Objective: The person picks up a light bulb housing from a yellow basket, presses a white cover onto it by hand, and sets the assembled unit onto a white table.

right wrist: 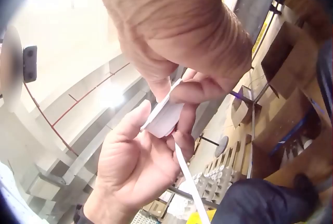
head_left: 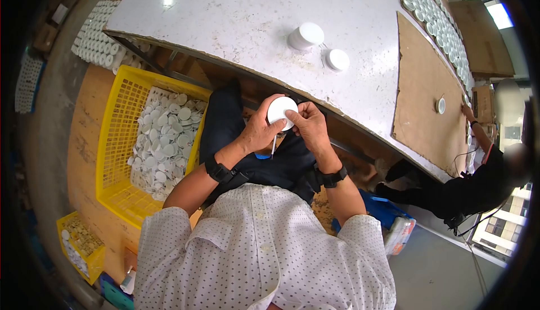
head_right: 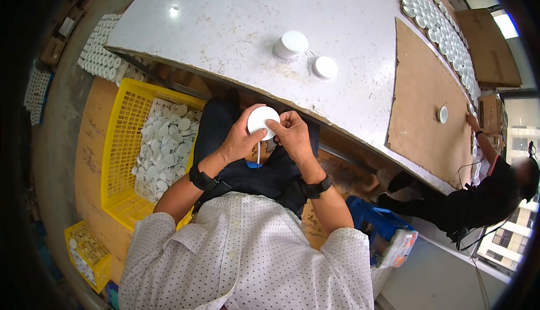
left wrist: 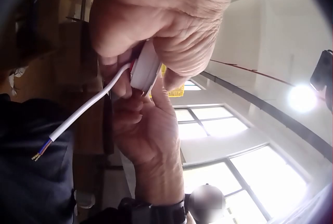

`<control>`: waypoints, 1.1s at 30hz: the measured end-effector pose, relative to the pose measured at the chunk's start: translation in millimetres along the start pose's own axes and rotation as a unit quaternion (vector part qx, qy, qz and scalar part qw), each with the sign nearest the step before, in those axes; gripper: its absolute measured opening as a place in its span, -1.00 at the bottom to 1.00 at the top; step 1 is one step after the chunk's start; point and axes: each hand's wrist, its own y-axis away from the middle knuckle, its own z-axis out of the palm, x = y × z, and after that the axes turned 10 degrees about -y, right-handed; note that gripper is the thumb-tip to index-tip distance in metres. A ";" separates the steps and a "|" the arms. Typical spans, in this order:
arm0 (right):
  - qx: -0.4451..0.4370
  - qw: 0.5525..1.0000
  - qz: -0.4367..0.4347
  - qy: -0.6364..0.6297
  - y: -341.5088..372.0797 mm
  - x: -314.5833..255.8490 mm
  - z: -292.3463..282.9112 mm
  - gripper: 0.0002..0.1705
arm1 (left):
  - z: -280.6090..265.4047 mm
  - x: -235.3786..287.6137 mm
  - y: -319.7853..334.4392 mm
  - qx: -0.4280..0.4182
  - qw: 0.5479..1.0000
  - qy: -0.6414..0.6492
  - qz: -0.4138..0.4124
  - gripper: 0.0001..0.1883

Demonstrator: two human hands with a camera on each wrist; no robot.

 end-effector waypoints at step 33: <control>0.144 0.960 -0.176 0.165 -4.6 -124.6 -167.3 -0.73 | -112.1 -79.6 28.4 0.239 0.937 0.079 -0.243 -0.55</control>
